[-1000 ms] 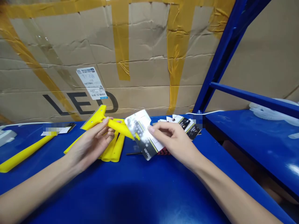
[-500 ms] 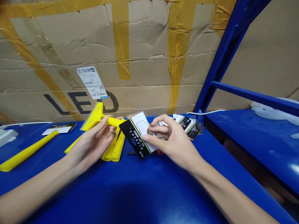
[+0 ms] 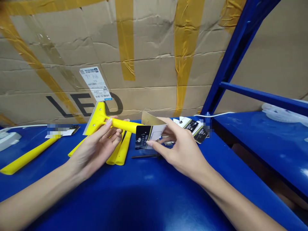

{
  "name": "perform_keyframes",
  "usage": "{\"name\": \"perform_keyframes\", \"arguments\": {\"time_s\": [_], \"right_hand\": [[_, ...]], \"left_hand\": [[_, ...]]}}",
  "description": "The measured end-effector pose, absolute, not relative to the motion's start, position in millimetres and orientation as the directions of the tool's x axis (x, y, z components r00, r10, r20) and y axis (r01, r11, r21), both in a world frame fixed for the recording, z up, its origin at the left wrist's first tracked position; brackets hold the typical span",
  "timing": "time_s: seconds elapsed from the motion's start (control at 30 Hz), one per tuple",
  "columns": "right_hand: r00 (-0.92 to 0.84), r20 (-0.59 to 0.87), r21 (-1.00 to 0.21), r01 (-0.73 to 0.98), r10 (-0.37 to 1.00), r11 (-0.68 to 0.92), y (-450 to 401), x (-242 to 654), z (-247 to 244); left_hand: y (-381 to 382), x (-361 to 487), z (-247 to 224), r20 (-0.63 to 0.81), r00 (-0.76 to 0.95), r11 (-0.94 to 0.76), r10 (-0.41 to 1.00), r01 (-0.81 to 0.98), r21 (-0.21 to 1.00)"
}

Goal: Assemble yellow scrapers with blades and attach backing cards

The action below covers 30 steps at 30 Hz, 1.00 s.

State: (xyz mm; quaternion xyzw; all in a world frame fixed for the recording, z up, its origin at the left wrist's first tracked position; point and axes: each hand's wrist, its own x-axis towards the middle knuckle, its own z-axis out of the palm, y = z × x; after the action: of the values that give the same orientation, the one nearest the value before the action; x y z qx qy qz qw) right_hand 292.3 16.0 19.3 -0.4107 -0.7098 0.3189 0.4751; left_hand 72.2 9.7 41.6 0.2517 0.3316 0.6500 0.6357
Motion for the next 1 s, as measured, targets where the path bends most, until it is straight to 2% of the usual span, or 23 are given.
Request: {"name": "perform_keyframes", "arguments": {"time_s": [0.07, 0.1, 0.2, 0.27, 0.3, 0.5, 0.63, 0.77, 0.87, 1.0], "right_hand": [[-0.225, 0.469, -0.775, 0.358, 0.854, 0.52, 15.5, 294.2, 20.0], [-0.247, 0.441, -0.79, 0.349, 0.863, 0.503, 15.8, 295.1, 20.5], [-0.331, 0.174, -0.958, 0.16, 0.928, 0.237, 18.3, 296.5, 21.4], [-0.369, 0.014, -0.998, 0.05, 0.929, 0.035, 20.6, 296.1, 20.4], [-0.369, -0.017, -0.999, 0.038, 0.929, -0.003, 21.6, 295.6, 19.5], [-0.376, 0.151, -0.972, 0.109, 0.914, 0.206, 22.9, 292.6, 16.9], [-0.368, 0.124, -0.969, 0.156, 0.922, 0.193, 22.9, 295.0, 20.0], [-0.343, 0.097, -0.977, 0.145, 0.934, 0.155, 23.8, 299.8, 21.1], [-0.391, 0.061, -0.987, 0.115, 0.918, 0.115, 23.5, 301.3, 21.6], [-0.436, 0.027, -0.997, 0.053, 0.9, 0.055, 22.3, 297.7, 20.9]], "left_hand": [[10.3, 70.7, 40.4, -0.091, -0.065, 0.027, 0.994, -0.654, 0.756], [10.4, 69.9, 39.4, -0.088, -0.061, 0.028, 0.994, -0.645, 0.764], [9.4, 68.5, 35.9, -0.077, -0.03, 0.042, 0.997, -0.617, 0.786], [7.9, 68.9, 35.0, -0.085, -0.001, 0.067, 0.996, -0.6, 0.797], [7.1, 69.3, 35.2, -0.092, 0.009, 0.08, 0.996, -0.587, 0.805], [8.3, 69.4, 39.9, -0.106, 0.081, 0.133, 0.991, -0.618, 0.775], [14.0, 66.2, 37.4, -0.14, 0.091, 0.166, 0.986, -0.582, 0.796], [19.6, 61.1, 33.8, -0.036, -0.001, 0.031, 0.999, -0.514, 0.857], [20.3, 56.3, 33.1, 0.05, -0.039, -0.061, 0.998, -0.39, 0.919], [15.9, 54.7, 31.6, 0.045, -0.031, -0.051, 0.998, -0.202, 0.978]]}}
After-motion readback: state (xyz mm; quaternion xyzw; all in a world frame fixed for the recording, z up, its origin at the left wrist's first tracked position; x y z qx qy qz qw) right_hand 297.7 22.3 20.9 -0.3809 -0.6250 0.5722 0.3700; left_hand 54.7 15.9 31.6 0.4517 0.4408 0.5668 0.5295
